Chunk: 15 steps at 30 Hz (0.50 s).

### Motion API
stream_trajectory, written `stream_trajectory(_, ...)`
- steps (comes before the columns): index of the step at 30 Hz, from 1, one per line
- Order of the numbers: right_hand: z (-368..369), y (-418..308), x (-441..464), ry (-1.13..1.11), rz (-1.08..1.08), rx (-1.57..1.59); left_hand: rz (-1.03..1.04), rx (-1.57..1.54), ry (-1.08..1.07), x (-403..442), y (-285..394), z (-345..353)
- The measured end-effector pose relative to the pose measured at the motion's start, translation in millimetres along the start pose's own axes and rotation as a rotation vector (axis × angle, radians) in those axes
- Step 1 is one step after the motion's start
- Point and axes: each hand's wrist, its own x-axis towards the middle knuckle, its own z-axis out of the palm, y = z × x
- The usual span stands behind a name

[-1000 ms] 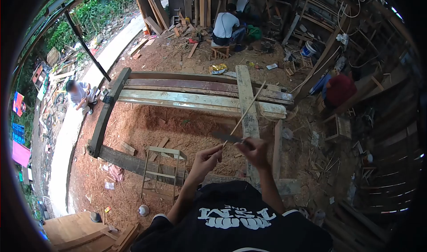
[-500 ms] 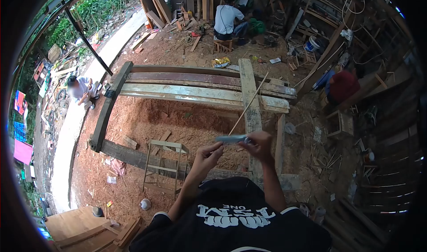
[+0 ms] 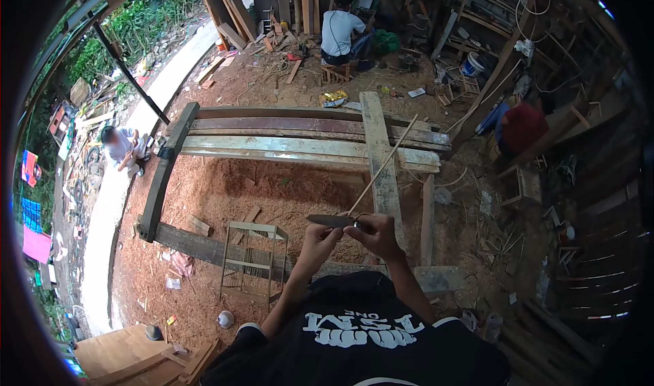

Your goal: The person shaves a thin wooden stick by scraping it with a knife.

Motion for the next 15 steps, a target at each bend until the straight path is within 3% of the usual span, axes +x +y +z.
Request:
stream_trajectory(5,-21.4,-3.6,11.3,0.015,-0.212,-0.146,-0.036,-0.014,0.013,-6.1,18.7,8.7)
stream_trajectory(7,-20.6,42.8,8.2,0.279,-0.196,-0.049,-0.053,-0.057,0.024,-12.4,30.8,5.3)
stream_trajectory(9,-61.7,49.9,16.3,0.548,0.227,-0.025,-0.126,0.005,-0.001,-28.5,24.1,0.0)
stream_trajectory(11,-105.1,83.2,11.3,0.303,0.311,-0.374,-0.174,0.041,-0.004,-42.4,14.1,0.5)
stream_trajectory(14,-79.6,53.9,17.2,0.323,0.144,-0.271,-0.133,-0.055,0.113,-32.4,-2.1,3.5)
stream_trajectory(15,-71.1,51.5,11.7,0.221,0.211,-0.234,-0.129,-0.016,0.104,-24.7,-5.6,1.5)
